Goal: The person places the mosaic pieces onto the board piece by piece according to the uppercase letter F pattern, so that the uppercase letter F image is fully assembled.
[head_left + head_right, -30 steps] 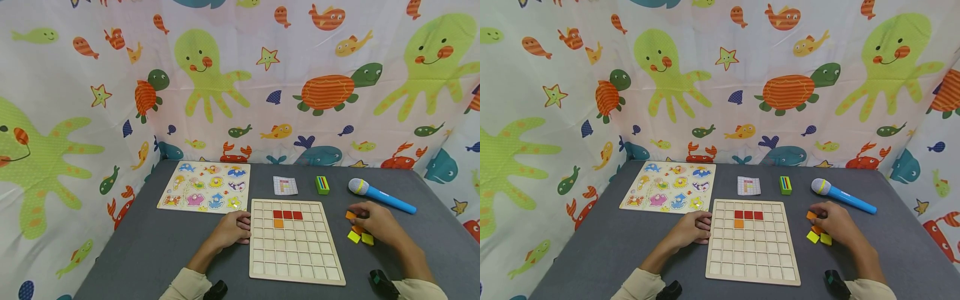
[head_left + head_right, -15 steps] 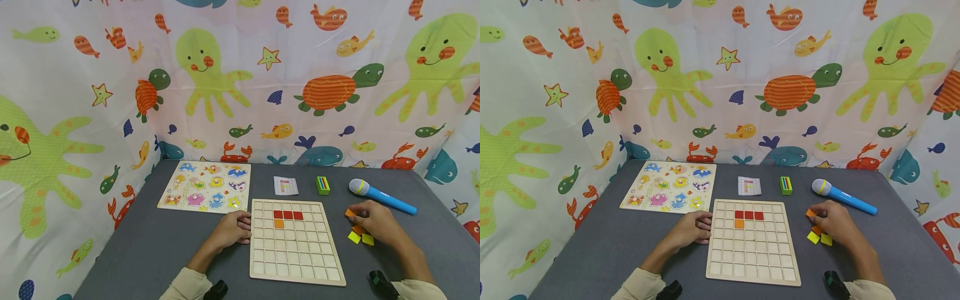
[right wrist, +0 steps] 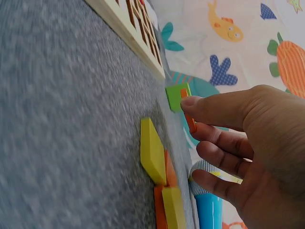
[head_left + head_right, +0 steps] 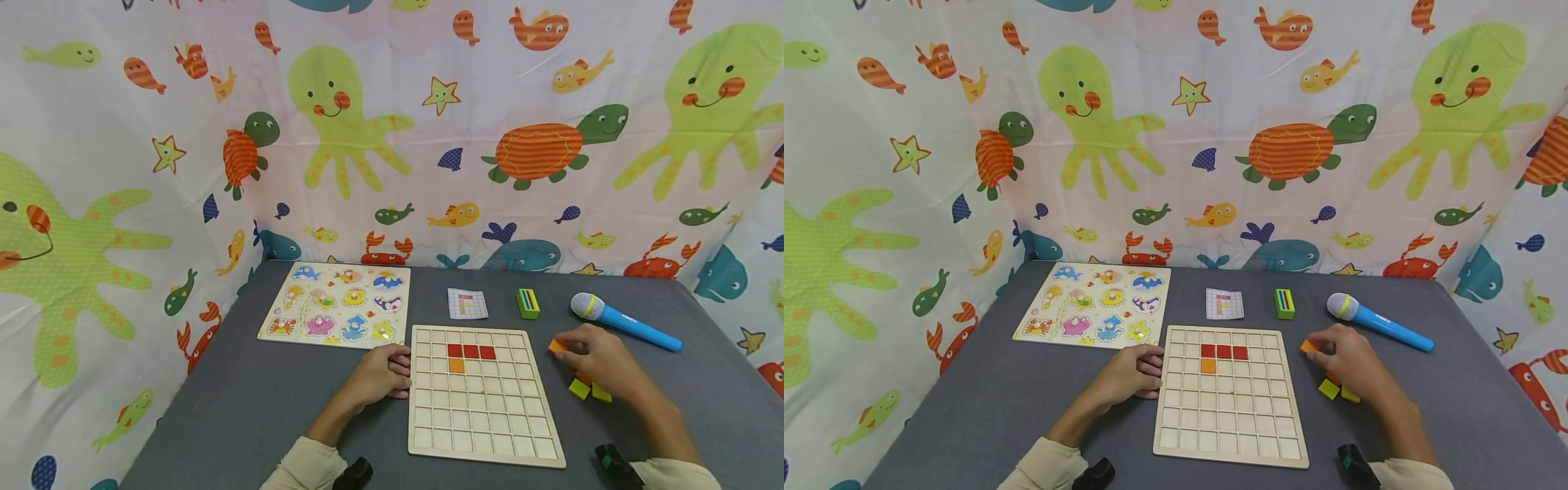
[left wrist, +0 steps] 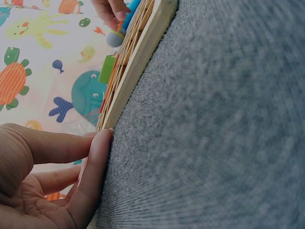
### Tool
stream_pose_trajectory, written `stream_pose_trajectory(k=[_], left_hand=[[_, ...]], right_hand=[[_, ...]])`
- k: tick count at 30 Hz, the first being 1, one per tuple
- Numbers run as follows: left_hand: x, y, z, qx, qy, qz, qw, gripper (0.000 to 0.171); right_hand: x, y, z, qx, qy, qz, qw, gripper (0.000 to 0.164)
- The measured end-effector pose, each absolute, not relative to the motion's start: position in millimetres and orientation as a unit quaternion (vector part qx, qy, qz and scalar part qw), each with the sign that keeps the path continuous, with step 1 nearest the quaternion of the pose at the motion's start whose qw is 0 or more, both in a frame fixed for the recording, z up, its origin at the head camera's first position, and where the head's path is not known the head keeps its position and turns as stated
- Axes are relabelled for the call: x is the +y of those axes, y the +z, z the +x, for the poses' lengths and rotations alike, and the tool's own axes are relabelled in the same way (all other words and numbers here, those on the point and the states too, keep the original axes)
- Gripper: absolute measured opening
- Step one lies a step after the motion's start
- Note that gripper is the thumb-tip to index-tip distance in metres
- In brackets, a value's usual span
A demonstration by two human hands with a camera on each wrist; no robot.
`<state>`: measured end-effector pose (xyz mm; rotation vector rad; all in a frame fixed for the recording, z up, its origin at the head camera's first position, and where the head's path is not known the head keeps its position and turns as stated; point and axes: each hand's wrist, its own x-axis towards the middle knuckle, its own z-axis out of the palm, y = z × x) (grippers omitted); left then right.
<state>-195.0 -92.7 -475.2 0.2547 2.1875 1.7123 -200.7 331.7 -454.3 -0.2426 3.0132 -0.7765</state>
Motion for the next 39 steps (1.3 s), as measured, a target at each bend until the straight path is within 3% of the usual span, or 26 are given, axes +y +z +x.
stream_pose_trajectory(k=[21, 39], left_hand=[[-92.3, -477.6, -197.0, 0.778, 0.598, 0.085, 0.175, 0.057], [-91.7, -474.8, -194.8, 0.777, 0.600, 0.086, 0.167, 0.059]], right_hand=[[284.0, -456.2, -198.8, 0.950, -0.271, -0.153, -0.021, 0.031], [250.7, -458.3, -195.9, 0.938, -0.288, -0.191, 0.020, 0.031]])
